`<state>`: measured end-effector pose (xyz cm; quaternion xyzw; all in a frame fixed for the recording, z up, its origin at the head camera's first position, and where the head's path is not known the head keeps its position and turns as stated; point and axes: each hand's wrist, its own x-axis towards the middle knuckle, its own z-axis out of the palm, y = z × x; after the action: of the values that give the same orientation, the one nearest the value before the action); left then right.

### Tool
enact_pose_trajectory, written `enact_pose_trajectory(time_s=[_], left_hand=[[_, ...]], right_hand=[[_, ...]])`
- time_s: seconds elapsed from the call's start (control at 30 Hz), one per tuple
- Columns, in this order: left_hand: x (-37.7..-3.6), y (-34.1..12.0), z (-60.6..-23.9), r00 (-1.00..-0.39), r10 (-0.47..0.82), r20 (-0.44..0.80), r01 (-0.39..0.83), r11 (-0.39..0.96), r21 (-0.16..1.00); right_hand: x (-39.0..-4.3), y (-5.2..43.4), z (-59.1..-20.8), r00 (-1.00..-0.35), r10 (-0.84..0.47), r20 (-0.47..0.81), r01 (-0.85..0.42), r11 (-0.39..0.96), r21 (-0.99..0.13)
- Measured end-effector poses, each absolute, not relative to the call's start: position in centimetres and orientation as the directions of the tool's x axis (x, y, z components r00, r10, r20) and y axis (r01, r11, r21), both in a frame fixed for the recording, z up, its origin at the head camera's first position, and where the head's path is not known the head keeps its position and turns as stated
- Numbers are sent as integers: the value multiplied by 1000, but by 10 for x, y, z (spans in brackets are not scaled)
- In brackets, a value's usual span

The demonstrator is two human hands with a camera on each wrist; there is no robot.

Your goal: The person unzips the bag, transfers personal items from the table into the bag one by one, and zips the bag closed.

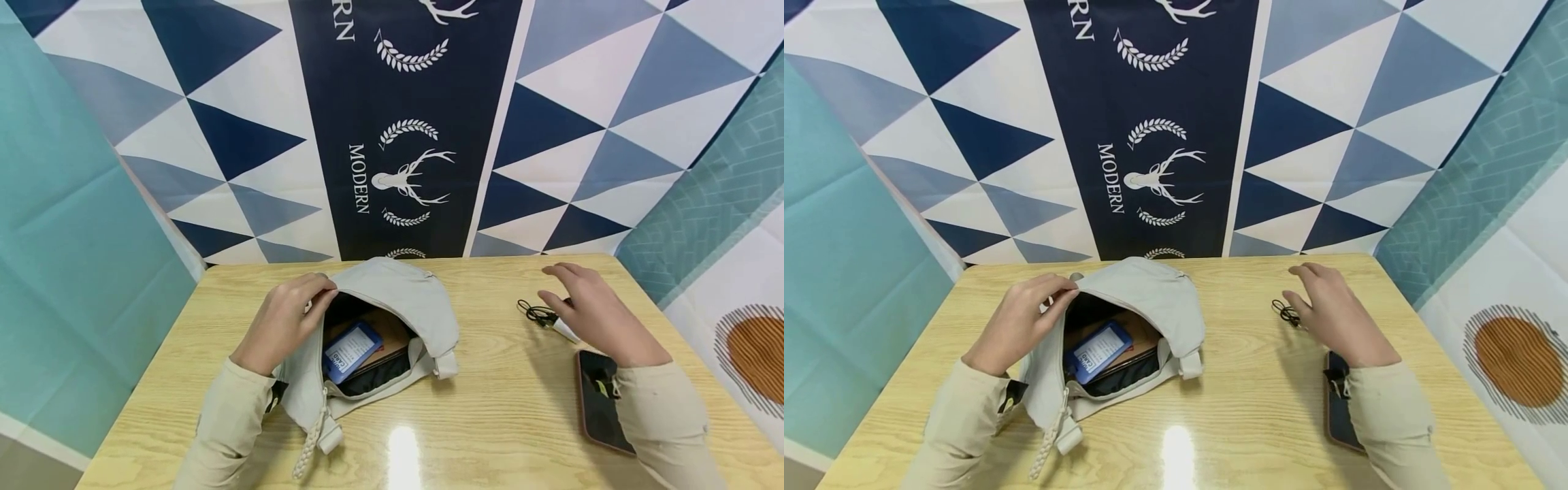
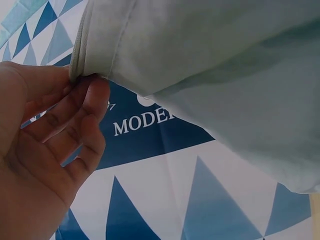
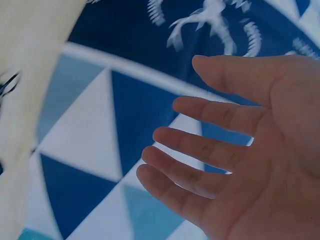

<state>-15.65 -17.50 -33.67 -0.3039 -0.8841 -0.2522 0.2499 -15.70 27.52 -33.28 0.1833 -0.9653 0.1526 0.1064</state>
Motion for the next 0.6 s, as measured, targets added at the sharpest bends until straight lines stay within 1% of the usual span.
enact_pose_trajectory(time_s=[0.13, 0.33, 0.4, 0.6], left_hand=[[-156, -174, -337, -691, 416, 592, 660, 696, 282], [-155, -172, -338, -682, 432, 589, 667, 699, 259], [-154, -171, -339, -681, 437, 588, 669, 699, 255], [-154, -169, -339, -670, 452, 589, 678, 695, 238]], right_hand=[[-174, 296, -349, -958, -257, 130, -285, 913, -291], [-190, 320, -374, -972, -234, -23, -216, 925, -311], [-195, 325, -382, -972, -234, -37, -211, 926, -313], [-202, 338, -396, -965, -263, -26, -242, 920, -309]])
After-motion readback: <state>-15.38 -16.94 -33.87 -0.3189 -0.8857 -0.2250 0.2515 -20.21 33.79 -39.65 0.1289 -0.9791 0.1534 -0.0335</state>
